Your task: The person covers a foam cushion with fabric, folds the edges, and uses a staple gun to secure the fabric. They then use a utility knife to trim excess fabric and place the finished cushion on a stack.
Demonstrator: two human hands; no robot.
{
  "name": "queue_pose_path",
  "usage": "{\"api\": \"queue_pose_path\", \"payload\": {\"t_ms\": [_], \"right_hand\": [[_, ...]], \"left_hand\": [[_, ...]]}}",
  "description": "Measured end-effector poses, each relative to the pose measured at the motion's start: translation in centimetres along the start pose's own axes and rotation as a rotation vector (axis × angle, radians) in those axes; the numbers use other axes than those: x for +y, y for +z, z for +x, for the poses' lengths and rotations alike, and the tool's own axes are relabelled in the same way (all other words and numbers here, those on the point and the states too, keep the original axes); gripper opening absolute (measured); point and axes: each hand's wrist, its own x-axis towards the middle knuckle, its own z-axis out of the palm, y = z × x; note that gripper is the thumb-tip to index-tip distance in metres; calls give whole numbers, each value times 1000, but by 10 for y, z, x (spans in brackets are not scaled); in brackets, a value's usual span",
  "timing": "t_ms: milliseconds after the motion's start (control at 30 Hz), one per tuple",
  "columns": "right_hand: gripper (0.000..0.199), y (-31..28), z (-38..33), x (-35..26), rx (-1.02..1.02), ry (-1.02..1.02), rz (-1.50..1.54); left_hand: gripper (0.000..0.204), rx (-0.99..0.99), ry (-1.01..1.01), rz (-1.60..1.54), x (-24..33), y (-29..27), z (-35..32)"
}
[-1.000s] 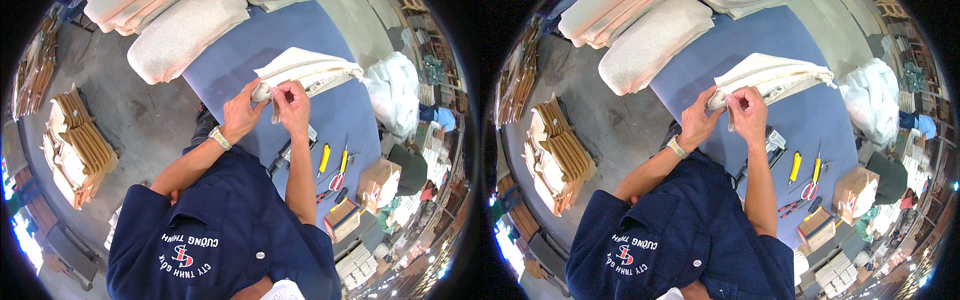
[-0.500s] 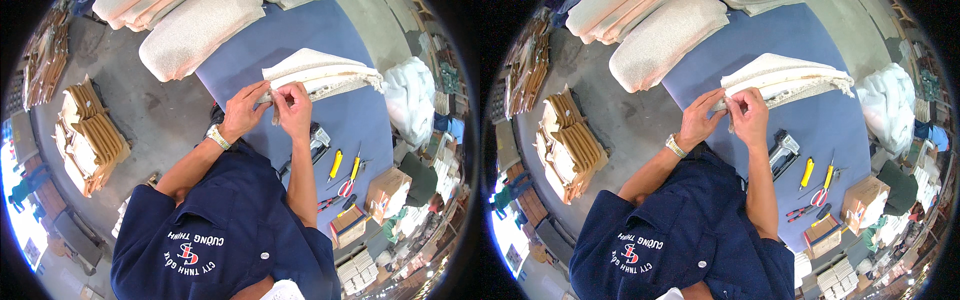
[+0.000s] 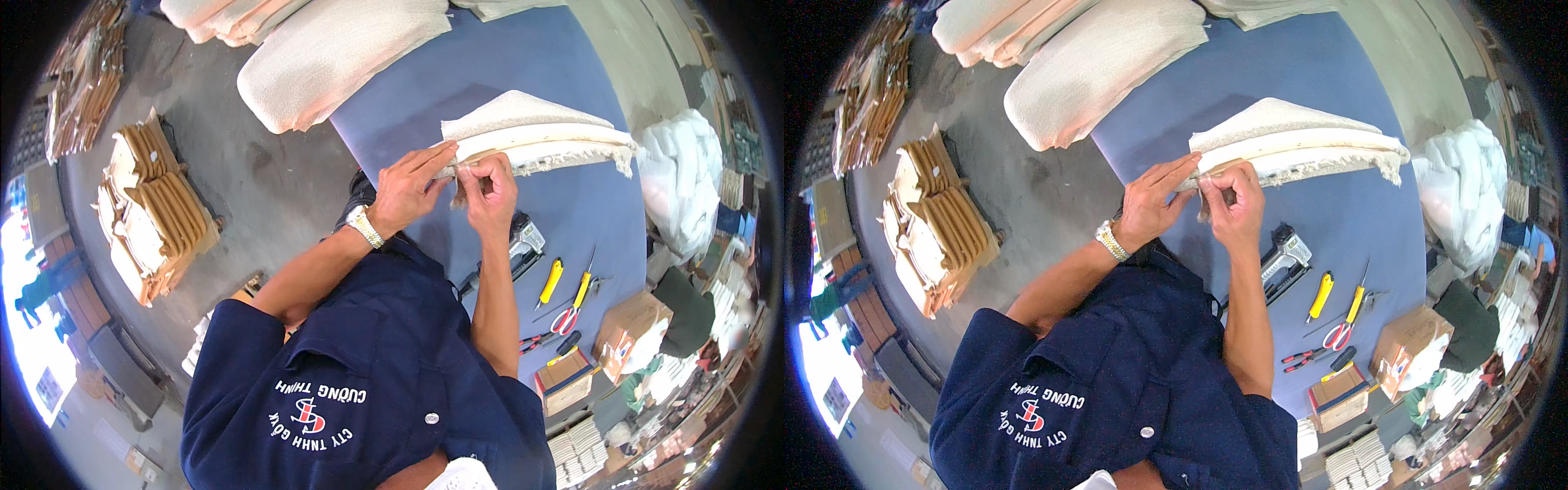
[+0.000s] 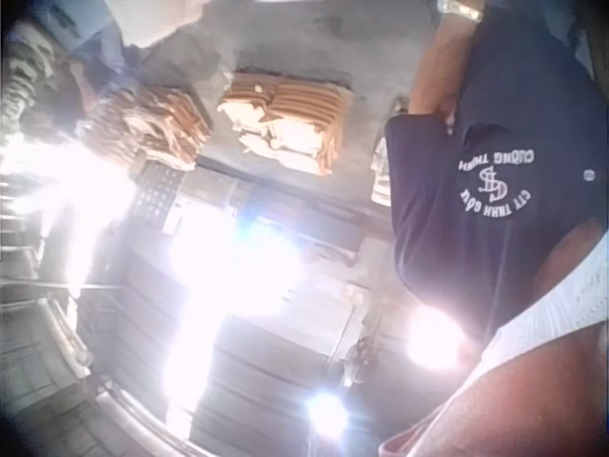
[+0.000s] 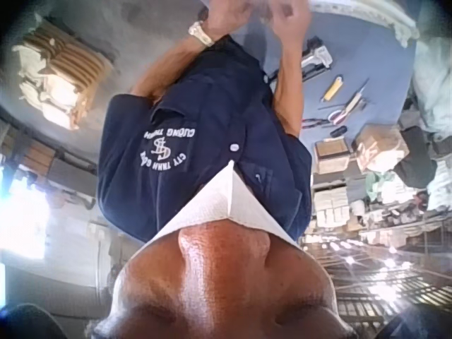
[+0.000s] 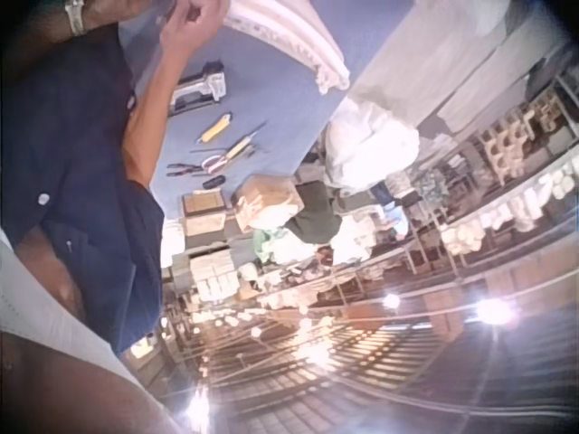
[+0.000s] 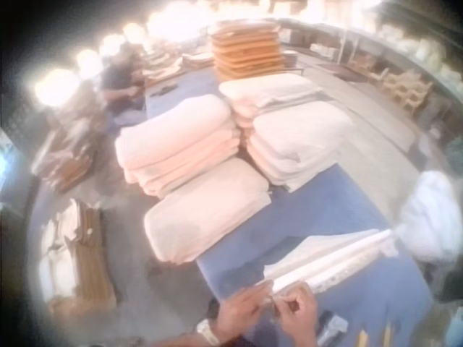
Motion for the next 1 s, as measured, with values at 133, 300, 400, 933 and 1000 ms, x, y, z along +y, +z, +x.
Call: {"api": "queue_pose_path", "payload": {"t_ms": [133, 300, 400, 933, 1000], "right_hand": [[19, -6, -2, -2, -16, 56, 54], [17, -7, -3, 2, -36, 14, 33], [17, -3, 0, 2, -28, -2, 32], [8, 2, 17, -4, 3, 4, -39], [12, -3, 14, -7, 60, -24, -48]], "left_hand": [[51, 103, -217, -15, 11, 6, -10], [50, -11, -76, 87, 8, -8, -8], [47, -39, -40, 64, 6, -9, -4], [49, -252, 86, 49, -7, -27, 32], [50, -248, 115, 54, -10, -25, 33]]}}
